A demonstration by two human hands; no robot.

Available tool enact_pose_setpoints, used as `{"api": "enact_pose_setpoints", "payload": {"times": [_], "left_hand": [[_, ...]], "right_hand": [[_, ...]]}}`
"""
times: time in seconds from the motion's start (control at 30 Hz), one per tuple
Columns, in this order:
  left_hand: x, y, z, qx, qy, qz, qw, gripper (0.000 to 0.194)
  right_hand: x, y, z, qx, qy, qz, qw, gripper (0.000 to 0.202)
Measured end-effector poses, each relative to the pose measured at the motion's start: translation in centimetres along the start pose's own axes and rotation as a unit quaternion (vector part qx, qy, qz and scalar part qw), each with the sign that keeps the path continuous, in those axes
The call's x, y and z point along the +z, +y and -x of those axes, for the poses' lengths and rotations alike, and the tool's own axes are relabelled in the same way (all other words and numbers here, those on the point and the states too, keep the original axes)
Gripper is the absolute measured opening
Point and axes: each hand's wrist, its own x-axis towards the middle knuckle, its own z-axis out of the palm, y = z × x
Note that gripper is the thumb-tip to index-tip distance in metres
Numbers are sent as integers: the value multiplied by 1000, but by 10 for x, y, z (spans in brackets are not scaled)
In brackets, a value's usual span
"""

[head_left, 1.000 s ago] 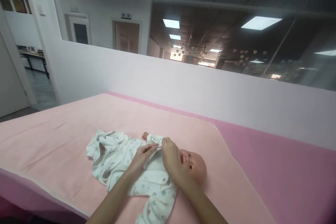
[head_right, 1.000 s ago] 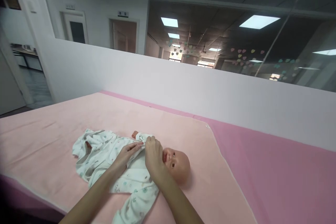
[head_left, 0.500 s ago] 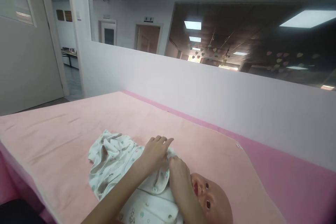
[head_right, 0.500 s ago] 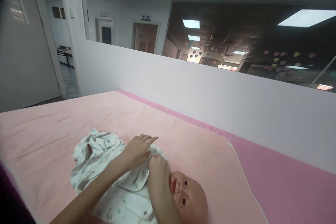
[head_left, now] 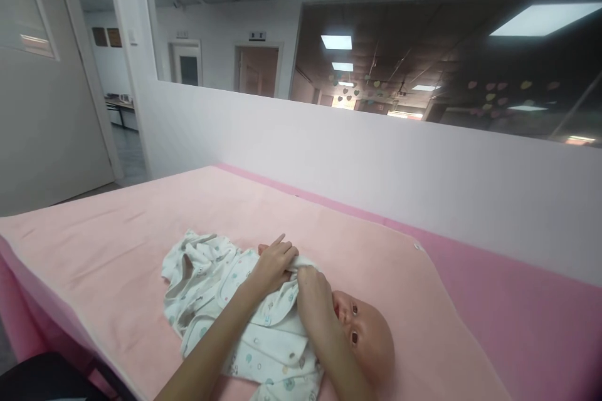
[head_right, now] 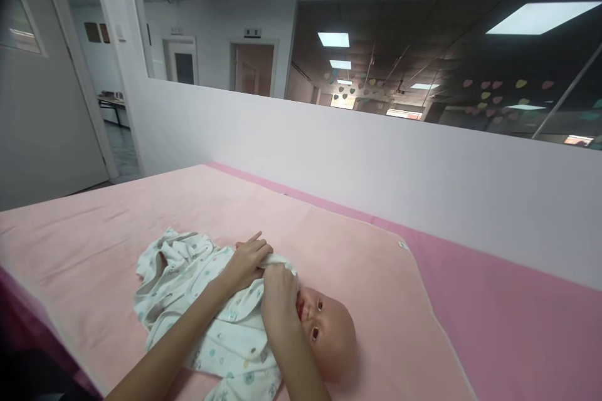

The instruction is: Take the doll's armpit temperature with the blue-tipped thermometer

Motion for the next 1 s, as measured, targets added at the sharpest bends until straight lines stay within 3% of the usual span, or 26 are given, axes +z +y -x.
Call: {"api": "enact_pose_setpoints", "payload": {"times": [0.13, 0.23, 0.33, 0.5, 0.63, 0.73, 0.83, 1.0], "left_hand": [[-3, 4, 2, -53, -64, 9, 996, 28], [-2, 5, 3, -79, -72, 11, 994, 39], [0, 4, 5, -95, -90, 28, 991, 33], [1, 1, 4, -112, -127, 24, 985, 20], [1, -1, 3, -105, -142, 19, 984, 19], [3, -4, 2, -101, -152, 23, 983, 17], [4, -5, 1, -101, -159, 24, 982, 17], [1, -4, 1, -100, -161, 23, 982, 19]], "right_hand": [[-3, 4, 3, -35, -7, 7, 999, 30], [-9, 6, 10, -78, -20, 19, 997, 27], [-20, 13, 18, -107, -20, 14, 994, 23], [-33, 50, 18, -128, -85, -140, 978, 17], [-25, 91, 0, -71, -114, -286, 949, 22], [-14, 112, -9, -82, -157, -365, 914, 36], [-7, 122, -12, -109, -168, -408, 891, 41], [-5, 122, -12, -109, -174, -412, 888, 41]]}}
